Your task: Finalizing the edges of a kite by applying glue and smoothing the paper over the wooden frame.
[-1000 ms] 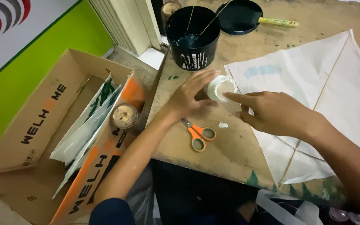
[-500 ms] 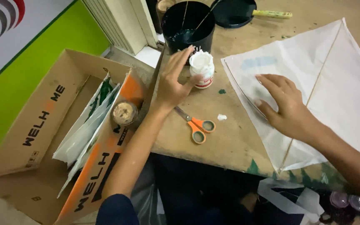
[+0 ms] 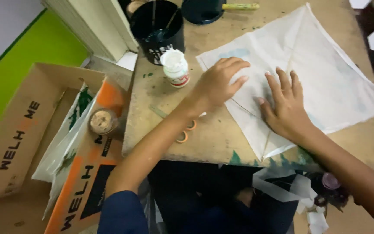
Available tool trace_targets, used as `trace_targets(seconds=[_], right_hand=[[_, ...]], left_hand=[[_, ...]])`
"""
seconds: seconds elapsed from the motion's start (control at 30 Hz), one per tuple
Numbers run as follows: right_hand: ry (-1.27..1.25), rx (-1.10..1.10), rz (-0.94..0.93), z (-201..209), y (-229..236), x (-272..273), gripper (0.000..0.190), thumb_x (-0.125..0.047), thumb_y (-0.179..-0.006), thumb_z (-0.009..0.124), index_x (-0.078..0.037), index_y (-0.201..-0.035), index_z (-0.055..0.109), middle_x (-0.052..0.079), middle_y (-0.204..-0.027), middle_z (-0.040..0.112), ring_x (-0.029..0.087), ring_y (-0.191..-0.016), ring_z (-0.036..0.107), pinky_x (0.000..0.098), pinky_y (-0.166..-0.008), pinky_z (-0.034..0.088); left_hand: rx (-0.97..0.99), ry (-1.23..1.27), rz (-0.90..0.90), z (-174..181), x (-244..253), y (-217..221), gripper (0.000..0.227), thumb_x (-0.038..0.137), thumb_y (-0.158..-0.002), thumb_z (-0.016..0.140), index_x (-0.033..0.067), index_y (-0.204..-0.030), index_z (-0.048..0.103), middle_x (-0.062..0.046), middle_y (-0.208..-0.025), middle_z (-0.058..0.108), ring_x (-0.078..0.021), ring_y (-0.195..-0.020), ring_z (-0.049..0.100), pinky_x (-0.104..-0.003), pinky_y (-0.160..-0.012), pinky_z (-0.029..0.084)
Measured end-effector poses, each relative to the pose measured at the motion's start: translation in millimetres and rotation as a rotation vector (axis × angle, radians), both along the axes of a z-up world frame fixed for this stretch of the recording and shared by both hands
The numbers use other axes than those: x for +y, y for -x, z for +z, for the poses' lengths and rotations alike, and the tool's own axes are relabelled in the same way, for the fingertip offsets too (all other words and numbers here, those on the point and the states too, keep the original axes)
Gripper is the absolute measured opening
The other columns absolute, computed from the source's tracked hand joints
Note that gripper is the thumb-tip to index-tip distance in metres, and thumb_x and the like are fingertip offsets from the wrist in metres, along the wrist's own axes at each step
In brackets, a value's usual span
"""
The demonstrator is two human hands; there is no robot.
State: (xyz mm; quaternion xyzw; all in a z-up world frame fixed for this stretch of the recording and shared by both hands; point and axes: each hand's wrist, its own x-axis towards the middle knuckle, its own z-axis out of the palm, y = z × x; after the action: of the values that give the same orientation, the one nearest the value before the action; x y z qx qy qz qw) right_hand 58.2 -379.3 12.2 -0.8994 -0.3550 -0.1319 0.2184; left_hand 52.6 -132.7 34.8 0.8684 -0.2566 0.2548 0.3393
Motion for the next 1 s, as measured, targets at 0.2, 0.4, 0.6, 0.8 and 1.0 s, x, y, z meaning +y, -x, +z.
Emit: trace_targets(seconds=[0.2, 0.4, 0.6, 0.8, 1.0], right_hand=[[0.098, 0.076, 0.062, 8, -22, -16, 0.073, -0.031, -0.101, 0.052, -0.012, -0.165, 0.025, 0.028, -0.163, 0.027, 0.063, -0.142, 0.027, 0.0794, -0.110, 0.022], [0.270, 0.211, 0.078, 34, -53, -49, 0.076, -0.050, -0.101, 0.030, -0.014, -0.164, 0.006, 0.019, -0.170, 0.004, 0.046, -0.152, -0.001, 0.0708, -0.118, 0.003], [0.090, -0.191, 0.140, 21, -50, -74, 0.058, -0.010, -0.100, 0.060, -0.002, -0.156, 0.047, 0.031, -0.160, 0.044, 0.055, -0.149, 0.032, 0.0781, -0.115, 0.022], [0.219, -0.137, 0.390, 41, -21, -57, 0.064, -0.013, -0.091, 0.063, -0.018, -0.153, 0.050, 0.022, -0.164, 0.040, 0.045, -0.150, 0.035, 0.0646, -0.116, 0.037], [0.469, -0.416, 0.354, 37, 8, -42, 0.062, -0.028, -0.087, 0.067, -0.027, -0.148, 0.053, 0.013, -0.162, 0.044, 0.040, -0.147, 0.043, 0.0575, -0.112, 0.040]], left_hand=[[0.109, -0.076, 0.074, -10, 4, -16, 0.030, 0.019, -0.098, 0.064, 0.0166, -0.127, 0.067, -0.006, -0.120, 0.071, -0.0312, -0.115, 0.069, -0.050, -0.093, 0.058], [0.071, -0.185, 0.066, -20, 6, -16, 0.031, 0.030, -0.099, 0.060, 0.0108, -0.123, 0.066, -0.007, -0.128, 0.068, -0.0268, -0.121, 0.061, -0.048, -0.104, 0.045], [0.140, -0.203, -0.130, -27, 3, -11, 0.037, 0.032, -0.101, 0.069, 0.0105, -0.131, 0.065, -0.013, -0.142, 0.062, -0.0325, -0.139, 0.052, -0.051, -0.119, 0.036], [0.324, -0.223, -0.115, -21, 9, 0, 0.042, 0.030, -0.102, 0.065, 0.0132, -0.140, 0.062, -0.011, -0.152, 0.055, -0.0298, -0.146, 0.043, -0.050, -0.124, 0.025], [0.163, -0.253, 0.018, -30, 10, -4, 0.031, 0.024, -0.101, 0.070, 0.0103, -0.128, 0.065, -0.010, -0.144, 0.059, -0.0320, -0.142, 0.047, -0.055, -0.118, 0.032]])
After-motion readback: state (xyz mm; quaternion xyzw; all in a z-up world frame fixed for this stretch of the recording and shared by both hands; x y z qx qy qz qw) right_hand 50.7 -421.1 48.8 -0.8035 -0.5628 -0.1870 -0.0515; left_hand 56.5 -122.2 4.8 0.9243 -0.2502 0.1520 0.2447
